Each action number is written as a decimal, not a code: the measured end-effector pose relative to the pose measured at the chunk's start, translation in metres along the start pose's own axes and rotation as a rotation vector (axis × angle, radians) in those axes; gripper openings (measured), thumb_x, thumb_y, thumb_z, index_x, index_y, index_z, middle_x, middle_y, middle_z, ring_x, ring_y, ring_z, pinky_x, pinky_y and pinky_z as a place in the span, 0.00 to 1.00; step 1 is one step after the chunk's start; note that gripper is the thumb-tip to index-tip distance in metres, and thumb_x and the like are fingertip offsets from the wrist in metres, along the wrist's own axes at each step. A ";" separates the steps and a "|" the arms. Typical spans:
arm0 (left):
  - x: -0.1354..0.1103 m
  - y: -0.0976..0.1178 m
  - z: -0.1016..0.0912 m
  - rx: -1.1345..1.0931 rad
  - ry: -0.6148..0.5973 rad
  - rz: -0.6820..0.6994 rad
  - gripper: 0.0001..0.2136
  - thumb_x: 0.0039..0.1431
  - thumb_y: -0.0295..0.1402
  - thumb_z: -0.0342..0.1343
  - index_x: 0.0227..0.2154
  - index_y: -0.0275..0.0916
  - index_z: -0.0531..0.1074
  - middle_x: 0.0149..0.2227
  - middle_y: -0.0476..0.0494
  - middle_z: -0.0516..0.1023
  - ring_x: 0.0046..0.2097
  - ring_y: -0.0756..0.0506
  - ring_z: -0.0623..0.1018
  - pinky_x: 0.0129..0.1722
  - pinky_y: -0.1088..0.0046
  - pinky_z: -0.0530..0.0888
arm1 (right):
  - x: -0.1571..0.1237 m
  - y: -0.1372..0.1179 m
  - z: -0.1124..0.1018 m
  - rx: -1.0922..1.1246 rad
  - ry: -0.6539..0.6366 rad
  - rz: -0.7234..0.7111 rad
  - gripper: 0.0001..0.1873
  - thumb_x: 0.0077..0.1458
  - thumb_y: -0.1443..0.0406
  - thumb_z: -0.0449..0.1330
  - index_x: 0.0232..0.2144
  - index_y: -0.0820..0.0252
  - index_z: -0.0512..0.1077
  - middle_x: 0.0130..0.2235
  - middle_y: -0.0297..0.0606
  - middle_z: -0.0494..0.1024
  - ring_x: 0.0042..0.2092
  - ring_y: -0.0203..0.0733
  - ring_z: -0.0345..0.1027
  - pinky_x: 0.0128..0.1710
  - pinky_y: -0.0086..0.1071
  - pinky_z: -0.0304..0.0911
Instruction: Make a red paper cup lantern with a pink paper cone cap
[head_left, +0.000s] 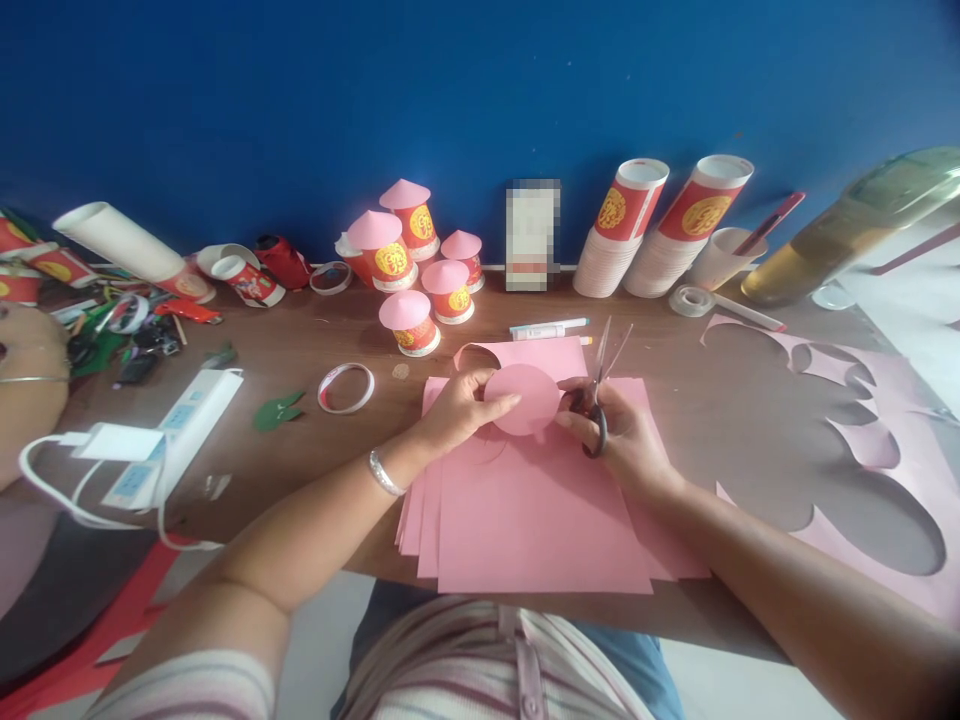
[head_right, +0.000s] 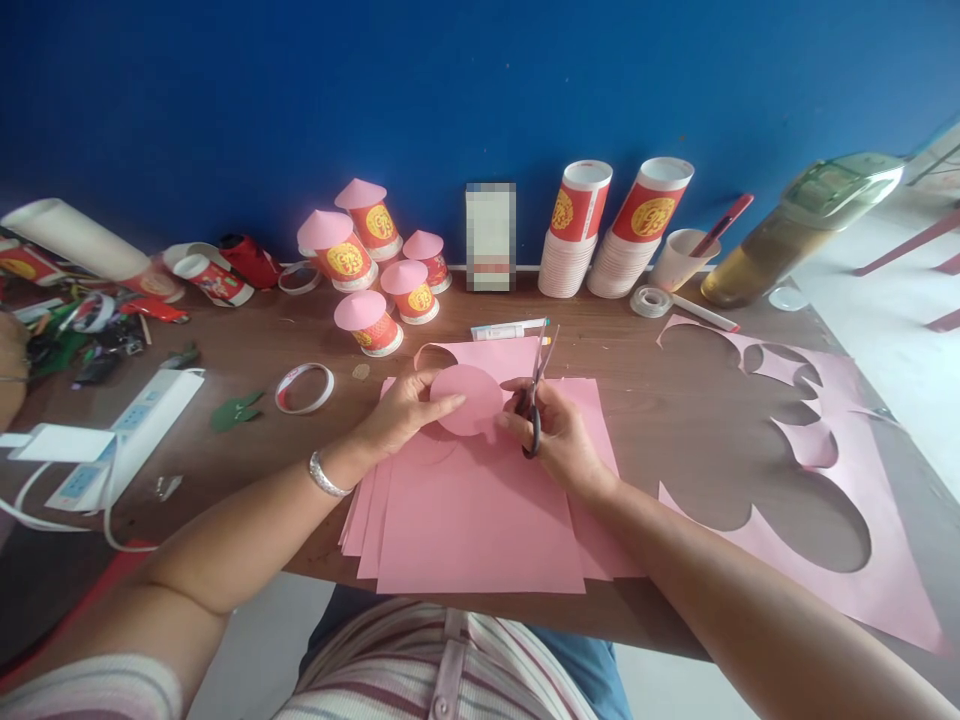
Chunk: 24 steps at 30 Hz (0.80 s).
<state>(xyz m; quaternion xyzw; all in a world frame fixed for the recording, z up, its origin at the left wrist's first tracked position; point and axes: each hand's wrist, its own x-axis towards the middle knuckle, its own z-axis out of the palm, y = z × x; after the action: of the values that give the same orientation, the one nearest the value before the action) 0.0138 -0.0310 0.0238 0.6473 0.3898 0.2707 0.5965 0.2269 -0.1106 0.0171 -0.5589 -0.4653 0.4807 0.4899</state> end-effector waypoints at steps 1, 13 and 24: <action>0.000 0.000 -0.001 0.006 0.016 0.008 0.16 0.58 0.45 0.64 0.39 0.35 0.79 0.36 0.44 0.80 0.39 0.44 0.77 0.40 0.69 0.73 | 0.000 0.000 0.000 0.008 -0.008 0.006 0.24 0.46 0.51 0.73 0.42 0.52 0.73 0.31 0.32 0.74 0.31 0.40 0.67 0.31 0.34 0.65; 0.003 0.001 -0.004 -0.180 0.201 0.084 0.15 0.57 0.45 0.66 0.34 0.36 0.78 0.37 0.45 0.78 0.39 0.46 0.76 0.38 0.72 0.73 | -0.001 0.003 -0.002 -0.145 -0.124 -0.015 0.23 0.45 0.47 0.73 0.38 0.54 0.77 0.27 0.33 0.75 0.29 0.40 0.68 0.30 0.33 0.65; 0.007 0.000 -0.011 -0.213 0.255 0.143 0.16 0.59 0.45 0.64 0.29 0.36 0.74 0.28 0.50 0.74 0.33 0.49 0.72 0.35 0.72 0.70 | 0.004 0.024 -0.013 -0.380 -0.178 -0.034 0.25 0.50 0.48 0.68 0.45 0.56 0.82 0.28 0.34 0.78 0.30 0.41 0.67 0.31 0.33 0.64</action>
<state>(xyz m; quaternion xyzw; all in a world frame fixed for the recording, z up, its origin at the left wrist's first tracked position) 0.0084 -0.0191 0.0243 0.5670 0.3844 0.4320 0.5866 0.2411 -0.1098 -0.0061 -0.5887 -0.5984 0.4233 0.3409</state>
